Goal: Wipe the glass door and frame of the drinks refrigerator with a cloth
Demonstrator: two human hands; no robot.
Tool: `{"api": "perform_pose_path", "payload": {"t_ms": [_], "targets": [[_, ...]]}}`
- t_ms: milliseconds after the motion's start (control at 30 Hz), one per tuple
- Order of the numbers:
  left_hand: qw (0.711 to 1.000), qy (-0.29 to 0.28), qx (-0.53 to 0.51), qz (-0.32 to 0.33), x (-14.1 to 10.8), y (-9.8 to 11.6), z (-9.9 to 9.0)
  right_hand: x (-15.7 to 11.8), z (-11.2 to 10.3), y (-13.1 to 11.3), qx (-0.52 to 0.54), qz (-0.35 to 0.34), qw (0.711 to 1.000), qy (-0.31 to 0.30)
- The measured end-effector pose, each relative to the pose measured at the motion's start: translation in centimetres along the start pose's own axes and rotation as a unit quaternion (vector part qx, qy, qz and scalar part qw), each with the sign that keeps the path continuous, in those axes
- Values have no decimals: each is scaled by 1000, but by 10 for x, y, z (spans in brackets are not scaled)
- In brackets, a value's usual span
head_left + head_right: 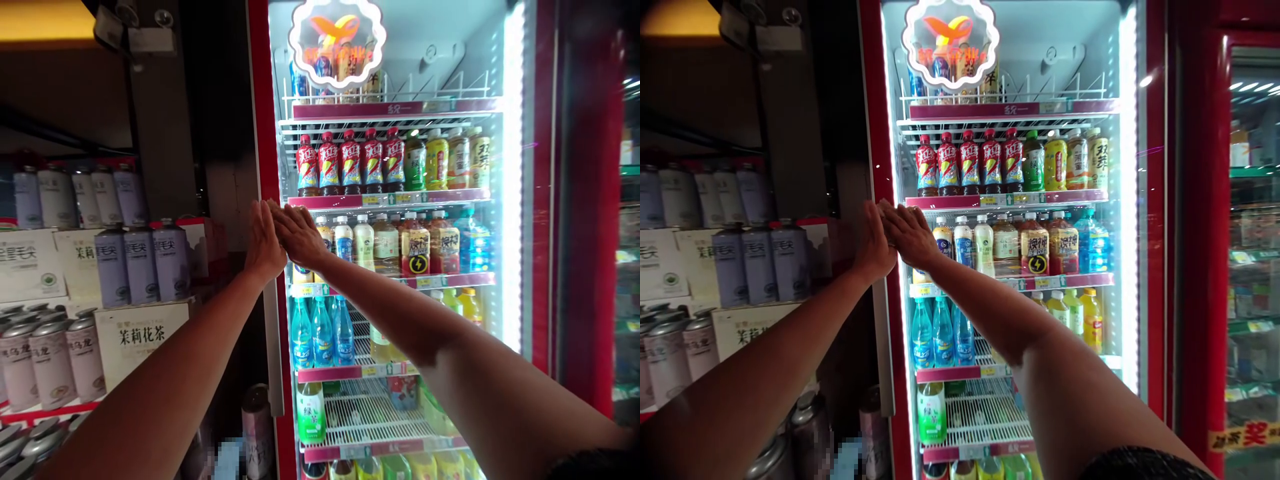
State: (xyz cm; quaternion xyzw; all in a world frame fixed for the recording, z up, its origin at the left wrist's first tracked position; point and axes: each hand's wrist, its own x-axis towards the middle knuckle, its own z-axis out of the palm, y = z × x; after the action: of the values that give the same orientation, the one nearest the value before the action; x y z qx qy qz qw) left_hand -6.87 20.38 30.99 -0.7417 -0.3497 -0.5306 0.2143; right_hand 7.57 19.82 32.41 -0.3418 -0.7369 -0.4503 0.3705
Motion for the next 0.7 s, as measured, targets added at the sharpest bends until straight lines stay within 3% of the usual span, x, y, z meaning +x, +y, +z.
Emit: {"api": "perform_pose_path", "payload": {"t_ms": [167,367,467,567,700], "targets": [[1000,13,13,12,0,0,0,2,-1,1,-3,-55,998,-18],[1000,21,5,21,1,-1,2,21,-4,-8,-30,15,999,-2],[1000,6,3,12,1,-2,0,16,-6,-10,-33,0,999,-12],[1000,-8,0,5,0,-3,0,13,-12,-2,-32,-29,999,-30],[1000,-11,5,-3,0,-6,2,20,-18,10,-42,23,999,-27]]}}
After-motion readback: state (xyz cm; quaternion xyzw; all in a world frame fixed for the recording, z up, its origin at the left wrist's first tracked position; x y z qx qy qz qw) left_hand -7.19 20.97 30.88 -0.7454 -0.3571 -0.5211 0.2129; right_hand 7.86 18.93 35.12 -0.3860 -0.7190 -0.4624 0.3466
